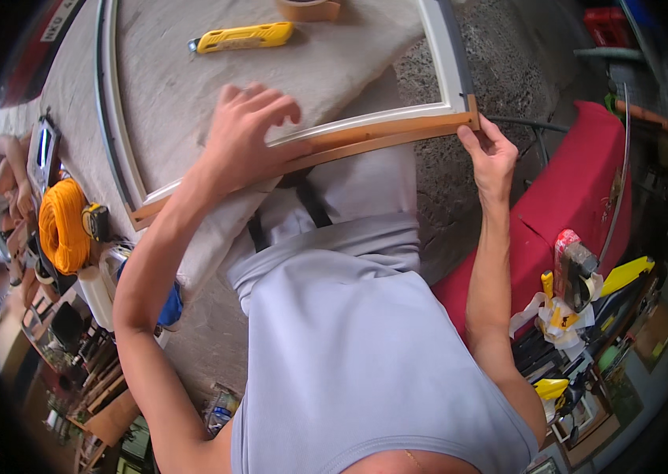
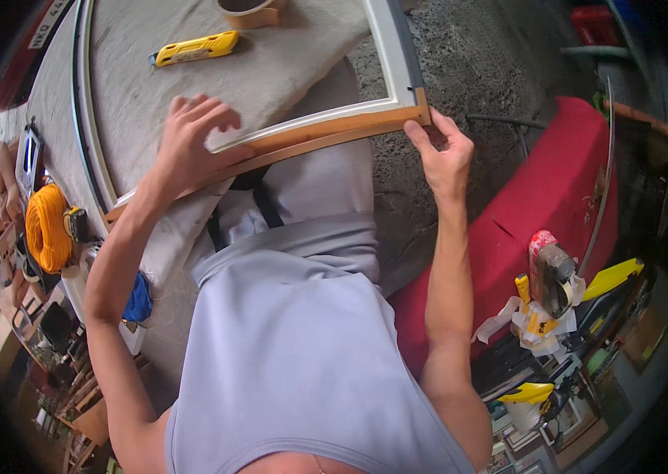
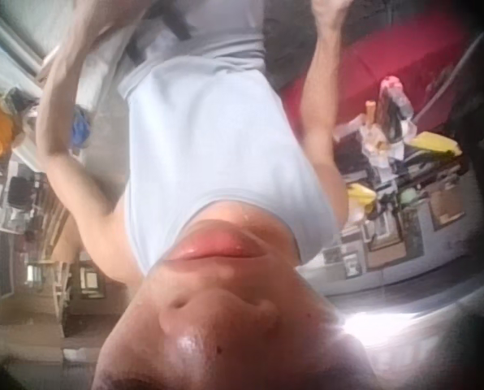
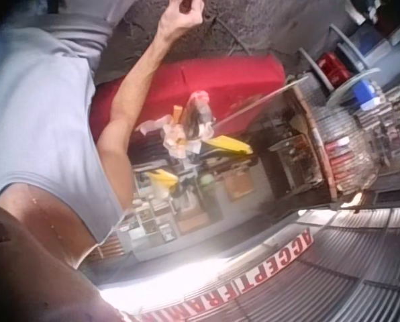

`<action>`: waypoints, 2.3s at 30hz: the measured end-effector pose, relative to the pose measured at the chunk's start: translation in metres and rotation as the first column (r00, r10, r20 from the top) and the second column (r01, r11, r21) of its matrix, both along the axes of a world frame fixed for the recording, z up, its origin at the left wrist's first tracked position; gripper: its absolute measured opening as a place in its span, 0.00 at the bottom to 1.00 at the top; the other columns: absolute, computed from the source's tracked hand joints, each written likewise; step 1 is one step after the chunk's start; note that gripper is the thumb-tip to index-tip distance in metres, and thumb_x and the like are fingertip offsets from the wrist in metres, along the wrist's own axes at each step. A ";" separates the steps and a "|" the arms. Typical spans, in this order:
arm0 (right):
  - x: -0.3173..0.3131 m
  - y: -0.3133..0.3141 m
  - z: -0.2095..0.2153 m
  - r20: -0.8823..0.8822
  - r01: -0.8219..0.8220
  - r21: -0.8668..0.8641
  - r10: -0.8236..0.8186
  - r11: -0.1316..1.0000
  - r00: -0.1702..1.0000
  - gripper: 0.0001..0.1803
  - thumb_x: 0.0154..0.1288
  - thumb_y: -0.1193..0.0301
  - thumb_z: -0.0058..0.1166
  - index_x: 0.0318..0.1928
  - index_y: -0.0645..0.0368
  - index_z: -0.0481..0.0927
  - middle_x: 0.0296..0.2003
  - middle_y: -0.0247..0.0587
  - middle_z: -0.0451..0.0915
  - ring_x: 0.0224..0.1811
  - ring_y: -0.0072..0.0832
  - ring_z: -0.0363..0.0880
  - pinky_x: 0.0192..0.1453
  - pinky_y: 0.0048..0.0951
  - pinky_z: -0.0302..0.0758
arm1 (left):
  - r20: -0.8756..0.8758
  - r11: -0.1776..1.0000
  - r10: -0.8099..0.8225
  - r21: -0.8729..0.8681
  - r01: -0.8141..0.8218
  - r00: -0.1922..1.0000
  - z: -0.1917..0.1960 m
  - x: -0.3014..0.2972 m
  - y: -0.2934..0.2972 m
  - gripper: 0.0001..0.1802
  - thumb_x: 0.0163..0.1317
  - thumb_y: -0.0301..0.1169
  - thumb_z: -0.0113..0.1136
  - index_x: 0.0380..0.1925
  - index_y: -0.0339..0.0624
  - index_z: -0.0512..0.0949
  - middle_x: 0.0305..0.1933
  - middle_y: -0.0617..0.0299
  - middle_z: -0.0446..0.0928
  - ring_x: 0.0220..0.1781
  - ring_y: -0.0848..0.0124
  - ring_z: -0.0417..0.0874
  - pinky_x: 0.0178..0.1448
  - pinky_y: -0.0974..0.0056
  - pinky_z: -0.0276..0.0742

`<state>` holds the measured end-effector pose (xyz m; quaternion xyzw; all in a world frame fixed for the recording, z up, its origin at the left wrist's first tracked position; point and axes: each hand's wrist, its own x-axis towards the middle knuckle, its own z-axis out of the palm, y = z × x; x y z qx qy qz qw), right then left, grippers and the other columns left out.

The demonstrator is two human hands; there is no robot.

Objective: The person assembles a rectangular frame by cutting and fitting a wooden strip along its edge. They use a utility knife to trim the strip, a staple gun to secure it, and tape to reinforce the corners. The person works on a cloth-covered surface in a cluttered garage.

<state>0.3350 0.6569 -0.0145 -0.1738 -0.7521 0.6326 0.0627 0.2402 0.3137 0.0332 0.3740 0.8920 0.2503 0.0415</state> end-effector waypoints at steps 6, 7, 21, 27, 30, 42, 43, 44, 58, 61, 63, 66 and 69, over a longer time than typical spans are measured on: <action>0.002 -0.002 0.001 -0.050 0.021 -0.008 -0.021 1.000 0.999 0.24 0.57 0.71 0.68 0.53 0.68 0.79 0.38 0.35 0.78 0.38 0.18 0.77 0.41 0.20 0.74 | 0.001 0.996 -0.029 0.087 0.028 1.000 -0.010 -0.014 0.101 0.20 0.46 0.47 0.72 0.29 0.50 0.75 0.29 0.70 0.75 0.36 0.70 0.73 0.44 0.62 0.60; 0.001 -0.002 -0.001 -0.062 0.029 -0.022 -0.030 0.999 0.998 0.24 0.57 0.71 0.68 0.53 0.69 0.79 0.39 0.35 0.78 0.37 0.19 0.78 0.41 0.20 0.74 | -0.010 0.995 -0.039 0.096 0.040 0.999 -0.013 -0.017 0.115 0.20 0.47 0.49 0.70 0.30 0.51 0.74 0.29 0.71 0.76 0.36 0.69 0.74 0.44 0.60 0.60; -0.001 -0.005 -0.005 -0.086 0.048 -0.054 -0.053 0.997 0.995 0.24 0.55 0.74 0.67 0.52 0.71 0.78 0.38 0.36 0.80 0.38 0.20 0.79 0.43 0.22 0.76 | -0.066 0.995 0.049 0.095 -0.043 0.997 -0.021 -0.031 0.197 0.27 0.40 0.52 0.71 0.37 0.53 0.73 0.33 0.67 0.77 0.41 0.65 0.75 0.46 0.58 0.59; -0.008 -0.002 0.004 0.018 0.061 -0.298 -0.059 0.953 0.998 0.25 0.58 0.79 0.63 0.57 0.71 0.74 0.47 0.45 0.81 0.46 0.23 0.79 0.50 0.24 0.77 | -0.170 0.989 0.062 -0.121 -0.083 0.984 -0.015 -0.017 0.116 0.33 0.41 0.62 0.69 0.40 0.55 0.74 0.40 0.66 0.74 0.48 0.64 0.71 0.52 0.55 0.60; -0.007 0.003 0.003 0.032 0.034 -0.290 -0.026 0.956 0.999 0.26 0.58 0.80 0.62 0.58 0.71 0.72 0.51 0.46 0.79 0.51 0.26 0.78 0.56 0.25 0.74 | -0.119 0.952 0.078 -0.286 -0.110 0.990 0.001 -0.004 0.032 0.32 0.40 0.61 0.71 0.39 0.55 0.73 0.40 0.67 0.72 0.49 0.66 0.69 0.54 0.57 0.59; -0.010 0.010 0.004 0.051 -0.026 -0.195 0.036 0.981 0.998 0.29 0.60 0.77 0.61 0.61 0.68 0.69 0.46 0.43 0.79 0.49 0.25 0.77 0.57 0.27 0.70 | -0.117 0.806 0.165 -0.556 -0.202 0.979 0.025 0.020 -0.177 0.39 0.25 0.54 0.77 0.40 0.52 0.73 0.40 0.65 0.69 0.52 0.65 0.67 0.56 0.59 0.59; -0.009 0.013 0.000 0.030 -0.042 -0.184 0.048 0.982 0.998 0.28 0.60 0.77 0.61 0.61 0.66 0.70 0.44 0.41 0.79 0.48 0.23 0.77 0.55 0.25 0.71 | -0.114 0.800 0.153 -0.568 -0.191 0.982 0.026 0.018 -0.185 0.40 0.24 0.54 0.77 0.41 0.52 0.73 0.41 0.65 0.69 0.52 0.65 0.67 0.56 0.59 0.59; -0.009 0.015 -0.001 0.029 -0.042 -0.186 0.048 0.982 0.998 0.28 0.60 0.77 0.61 0.61 0.65 0.69 0.43 0.40 0.79 0.47 0.22 0.76 0.53 0.25 0.71 | -0.106 0.793 0.141 -0.583 -0.177 0.984 0.027 0.017 -0.192 0.41 0.24 0.54 0.77 0.41 0.52 0.72 0.41 0.65 0.69 0.52 0.65 0.67 0.57 0.59 0.59; -0.022 0.011 0.021 0.205 -0.093 0.006 0.089 0.996 0.975 0.24 0.63 0.74 0.57 0.60 0.65 0.72 0.38 0.34 0.80 0.36 0.17 0.75 0.39 0.19 0.70 | -0.031 0.652 0.478 -0.657 -0.378 0.878 0.033 0.036 -0.215 0.48 0.33 0.34 0.78 0.59 0.62 0.64 0.52 0.59 0.71 0.57 0.58 0.71 0.58 0.54 0.70; -0.032 0.013 0.026 0.248 -0.196 0.219 0.139 0.956 0.959 0.23 0.63 0.73 0.57 0.57 0.69 0.73 0.41 0.39 0.81 0.40 0.19 0.77 0.43 0.21 0.73 | 0.175 0.631 0.773 -0.315 -0.709 0.610 0.022 0.061 -0.217 0.44 0.45 0.22 0.67 0.65 0.50 0.61 0.49 0.48 0.75 0.49 0.55 0.79 0.51 0.57 0.77; -0.039 0.020 0.022 0.238 -0.261 0.327 0.188 0.909 0.953 0.22 0.63 0.73 0.56 0.56 0.72 0.74 0.41 0.41 0.81 0.42 0.21 0.79 0.46 0.23 0.74 | 0.126 0.553 0.832 -0.271 -0.788 0.541 -0.003 0.087 -0.225 0.35 0.50 0.24 0.64 0.61 0.43 0.65 0.42 0.45 0.79 0.42 0.55 0.82 0.46 0.58 0.79; -0.044 0.018 0.033 0.286 -0.328 0.339 0.236 0.882 0.929 0.21 0.63 0.73 0.57 0.53 0.74 0.74 0.40 0.42 0.82 0.43 0.24 0.80 0.51 0.25 0.74 | -0.083 0.516 0.842 -0.159 -0.842 0.533 -0.022 0.101 -0.219 0.24 0.55 0.25 0.60 0.53 0.35 0.72 0.34 0.44 0.81 0.34 0.55 0.85 0.42 0.58 0.79; -0.042 0.019 0.027 0.263 -0.329 0.400 0.237 0.855 0.935 0.20 0.64 0.70 0.56 0.51 0.73 0.75 0.36 0.41 0.82 0.39 0.22 0.80 0.45 0.26 0.75 | -0.077 0.449 0.884 -0.134 -0.883 0.461 -0.017 0.101 -0.203 0.18 0.56 0.25 0.58 0.48 0.32 0.75 0.37 0.42 0.80 0.39 0.50 0.83 0.46 0.54 0.77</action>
